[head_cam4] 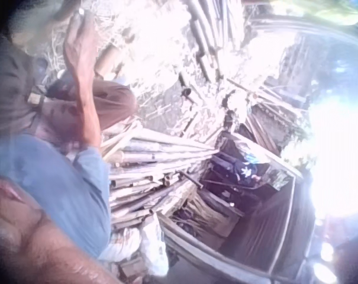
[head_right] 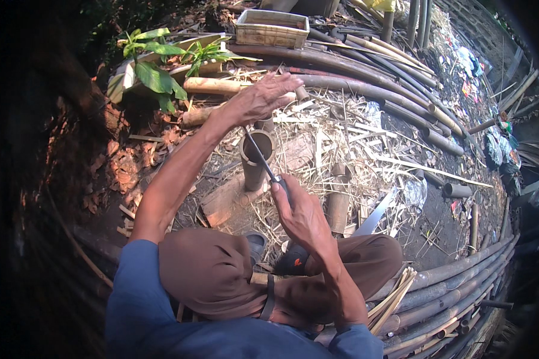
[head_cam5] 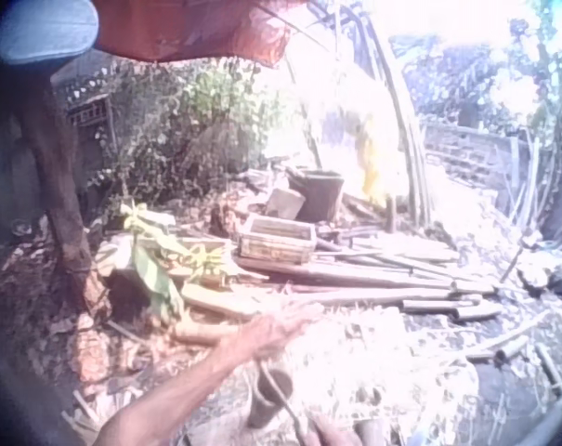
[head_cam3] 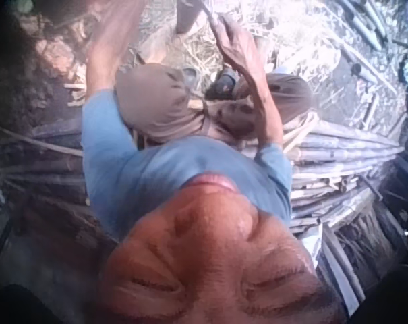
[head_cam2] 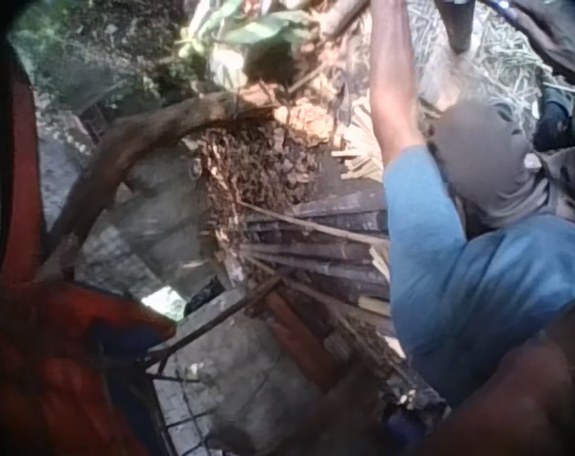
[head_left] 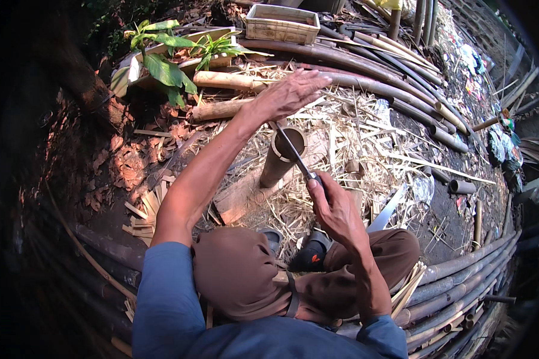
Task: The person sits on the ground and uses a machete to split bamboo sections into thin strips. They repeatedly position bamboo pieces, strike them with the machete, and separate the resulting strips, accumulating a pile of split bamboo on the ground.
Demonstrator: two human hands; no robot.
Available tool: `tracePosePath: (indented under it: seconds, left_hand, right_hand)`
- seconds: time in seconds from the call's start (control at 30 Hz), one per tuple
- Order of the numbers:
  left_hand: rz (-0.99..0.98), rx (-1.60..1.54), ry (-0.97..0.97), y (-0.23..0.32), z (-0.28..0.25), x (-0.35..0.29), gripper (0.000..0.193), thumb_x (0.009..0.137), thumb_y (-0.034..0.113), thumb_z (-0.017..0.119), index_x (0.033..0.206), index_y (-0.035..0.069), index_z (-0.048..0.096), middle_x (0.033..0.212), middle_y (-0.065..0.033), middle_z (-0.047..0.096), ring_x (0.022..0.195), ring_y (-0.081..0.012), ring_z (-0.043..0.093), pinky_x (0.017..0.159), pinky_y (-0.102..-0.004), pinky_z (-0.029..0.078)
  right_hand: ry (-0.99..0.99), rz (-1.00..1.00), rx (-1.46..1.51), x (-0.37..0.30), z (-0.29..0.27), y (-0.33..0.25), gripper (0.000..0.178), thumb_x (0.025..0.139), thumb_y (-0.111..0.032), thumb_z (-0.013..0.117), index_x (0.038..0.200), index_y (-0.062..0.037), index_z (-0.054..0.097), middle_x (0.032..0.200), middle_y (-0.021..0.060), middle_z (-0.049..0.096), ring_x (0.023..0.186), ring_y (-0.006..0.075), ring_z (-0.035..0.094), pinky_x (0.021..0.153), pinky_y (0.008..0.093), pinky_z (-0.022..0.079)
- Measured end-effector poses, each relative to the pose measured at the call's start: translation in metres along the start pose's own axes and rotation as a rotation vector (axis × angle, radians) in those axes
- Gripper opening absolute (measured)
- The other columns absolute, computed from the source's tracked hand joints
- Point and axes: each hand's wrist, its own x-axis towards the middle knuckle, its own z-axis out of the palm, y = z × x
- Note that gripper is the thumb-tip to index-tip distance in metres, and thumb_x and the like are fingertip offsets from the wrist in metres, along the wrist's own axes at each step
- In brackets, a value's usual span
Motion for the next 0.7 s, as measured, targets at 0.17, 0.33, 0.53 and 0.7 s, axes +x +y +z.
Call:
tracePosePath:
  seconds: [0.17, 0.33, 0.53, 0.7]
  left_hand:
    - [-0.009, 0.045, 0.172, 0.015, -0.015, 0.023, 0.057, 0.101, 0.032, 0.049, 0.152, 0.012, 0.031, 0.154, -0.0134, 0.037, 0.144, -0.0320, 0.031, 0.120, -0.0531, 0.021]
    - [-0.093, -0.130, 0.463, 0.029, -0.093, 0.038, 0.043, 0.102, 0.029, 0.048, 0.142, 0.011, 0.046, 0.136, -0.0170, 0.057, 0.124, -0.0324, 0.056, 0.101, -0.0427, 0.049]
    - [0.000, -0.023, 0.513, -0.059, 0.055, -0.013, 0.056, 0.096, 0.006, 0.049, 0.149, 0.006, 0.031, 0.135, -0.0322, 0.050, 0.123, -0.0413, 0.054, 0.107, -0.0504, 0.044]
    - [-0.080, 0.073, 0.400, -0.084, 0.039, -0.011, 0.050, 0.092, 0.004, 0.050, 0.141, -0.001, 0.042, 0.145, -0.0269, 0.042, 0.131, -0.0390, 0.047, 0.107, -0.0440, 0.045]
  right_hand:
    - [0.015, -0.033, 0.067, -0.002, -0.024, 0.012, 0.037, 0.102, -0.032, 0.049, 0.117, 0.0014, 0.058, 0.073, 0.0191, 0.060, 0.066, 0.0279, 0.057, 0.067, 0.0421, 0.045]
    - [-0.181, 0.045, 0.016, 0.005, -0.100, -0.062, 0.037, 0.103, -0.035, 0.046, 0.113, -0.0021, 0.060, 0.065, 0.0073, 0.054, 0.059, 0.0182, 0.053, 0.059, 0.0355, 0.043]
    - [-0.023, -0.127, -0.006, 0.062, 0.019, 0.086, 0.033, 0.099, -0.030, 0.055, 0.118, -0.0044, 0.061, 0.068, 0.0171, 0.062, 0.061, 0.0244, 0.060, 0.061, 0.0406, 0.047]
    - [-0.045, -0.167, 0.139, 0.063, 0.014, 0.060, 0.032, 0.099, -0.028, 0.055, 0.118, -0.0040, 0.063, 0.070, 0.0141, 0.065, 0.058, 0.0200, 0.060, 0.058, 0.0374, 0.047]
